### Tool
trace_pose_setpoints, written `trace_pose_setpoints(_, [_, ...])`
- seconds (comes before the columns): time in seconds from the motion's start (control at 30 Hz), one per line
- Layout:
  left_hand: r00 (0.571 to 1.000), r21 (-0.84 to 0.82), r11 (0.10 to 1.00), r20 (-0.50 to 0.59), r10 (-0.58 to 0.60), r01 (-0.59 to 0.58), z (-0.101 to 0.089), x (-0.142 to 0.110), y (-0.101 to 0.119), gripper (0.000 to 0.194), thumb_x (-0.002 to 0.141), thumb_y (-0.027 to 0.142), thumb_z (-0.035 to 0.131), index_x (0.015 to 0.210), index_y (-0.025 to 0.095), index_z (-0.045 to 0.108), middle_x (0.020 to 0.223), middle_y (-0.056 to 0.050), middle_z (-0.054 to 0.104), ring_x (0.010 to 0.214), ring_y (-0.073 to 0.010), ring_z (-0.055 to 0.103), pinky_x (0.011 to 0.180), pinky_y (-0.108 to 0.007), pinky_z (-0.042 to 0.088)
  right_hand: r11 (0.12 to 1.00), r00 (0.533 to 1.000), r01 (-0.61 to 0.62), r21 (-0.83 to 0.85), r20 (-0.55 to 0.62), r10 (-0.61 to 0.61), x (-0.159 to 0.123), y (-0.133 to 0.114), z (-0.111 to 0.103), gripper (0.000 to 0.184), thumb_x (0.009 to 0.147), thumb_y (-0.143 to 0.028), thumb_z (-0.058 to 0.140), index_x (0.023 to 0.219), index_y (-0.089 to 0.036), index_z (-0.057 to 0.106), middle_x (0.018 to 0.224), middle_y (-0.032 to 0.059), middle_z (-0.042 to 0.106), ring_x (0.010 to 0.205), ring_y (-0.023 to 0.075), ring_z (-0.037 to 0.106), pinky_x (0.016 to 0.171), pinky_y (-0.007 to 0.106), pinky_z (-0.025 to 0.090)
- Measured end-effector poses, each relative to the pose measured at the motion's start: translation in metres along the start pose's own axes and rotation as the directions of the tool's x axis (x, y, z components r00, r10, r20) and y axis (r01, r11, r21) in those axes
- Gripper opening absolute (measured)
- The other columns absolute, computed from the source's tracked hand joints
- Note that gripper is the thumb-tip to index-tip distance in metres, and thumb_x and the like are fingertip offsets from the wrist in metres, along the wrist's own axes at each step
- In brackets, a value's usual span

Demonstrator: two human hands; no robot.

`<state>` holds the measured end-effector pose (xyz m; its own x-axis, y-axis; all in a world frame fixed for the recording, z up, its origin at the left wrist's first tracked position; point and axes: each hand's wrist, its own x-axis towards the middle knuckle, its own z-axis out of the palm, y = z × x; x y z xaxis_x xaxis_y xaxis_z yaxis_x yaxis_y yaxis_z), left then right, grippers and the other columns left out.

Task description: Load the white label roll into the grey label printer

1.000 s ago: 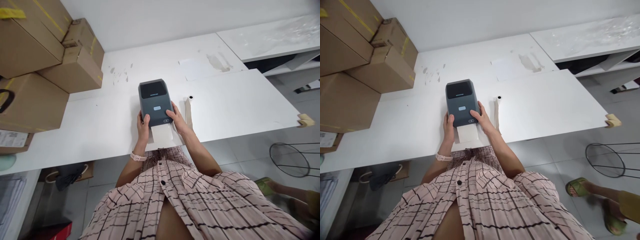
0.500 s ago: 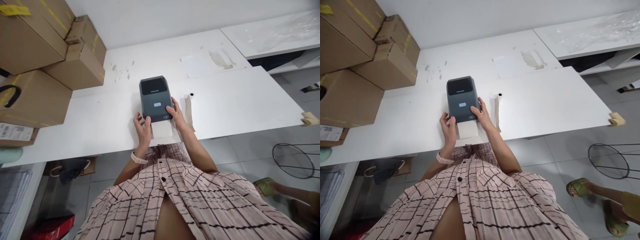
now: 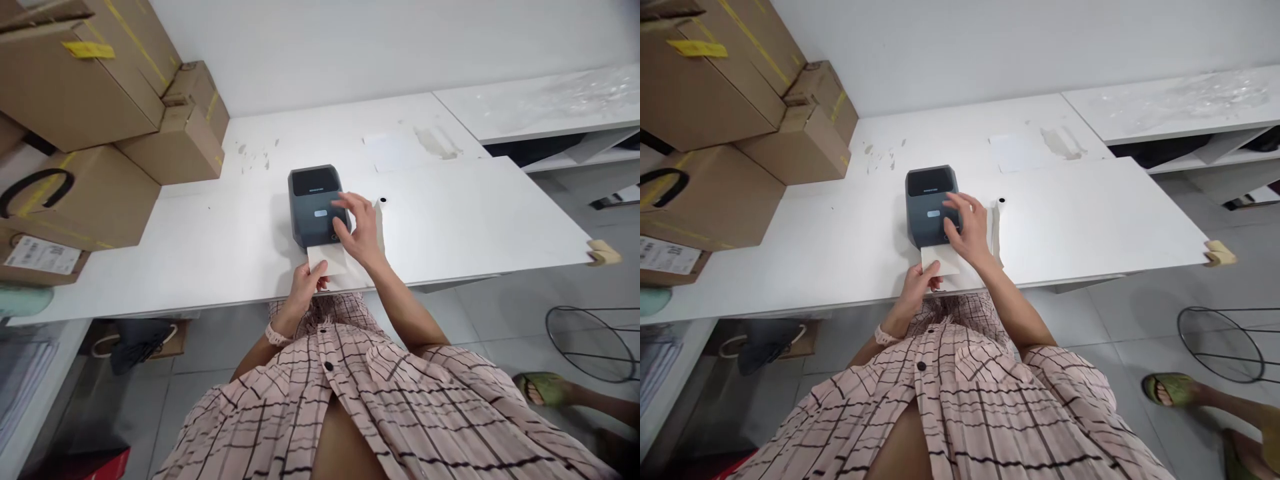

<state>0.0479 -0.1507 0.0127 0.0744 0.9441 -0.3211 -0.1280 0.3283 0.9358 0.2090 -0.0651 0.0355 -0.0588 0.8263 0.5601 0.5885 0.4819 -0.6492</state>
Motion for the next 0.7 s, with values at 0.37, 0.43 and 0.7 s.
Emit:
trace_pose_setpoints(0.37, [0.818,0.273,0.888,-0.359,0.450,-0.369,-0.027,0.035,0.016,0.046,0.095,0.049,0.060,0.132,0.024,0.060,0.143,-0.011,0.062,0.130,-0.0233,0.060,0.104,-0.035,0.053,0.932,0.961,0.249,-0.264,0.185,-0.204,0.004,-0.032,0.013,0.030,0.101,-0.028,0.048,0.127,-0.019,0.059,0.111,0.0108,0.076,0.112,0.0282,0.067,0.123,0.054,0.036])
trace_pose_setpoints(0.43, [0.839,0.246,0.890,-0.309,0.447,-0.384,-0.019,0.041,0.024,0.057,0.096,0.053,0.057,0.145,0.025,0.052,0.158,-0.011,0.051,0.145,-0.0266,0.050,0.115,-0.038,0.046,0.976,0.985,0.154,-0.154,0.105,-0.139,-0.003,-0.026,0.008,0.029,0.101,-0.032,0.051,0.127,-0.022,0.059,0.115,0.0093,0.076,0.117,0.0277,0.066,0.122,0.055,0.037])
trace_pose_setpoints(0.7, [0.863,0.266,0.899,-0.284,0.418,-0.348,-0.014,0.046,0.009,0.073,0.099,0.069,0.039,0.160,0.029,0.038,0.171,-0.006,0.034,0.158,-0.0258,0.031,0.129,-0.041,0.031,0.790,0.900,-0.398,0.466,0.031,0.435,-0.044,0.010,0.007,0.060,0.101,-0.057,0.048,0.152,-0.026,0.040,0.157,0.0143,0.052,0.148,0.0287,0.048,0.122,0.056,0.040])
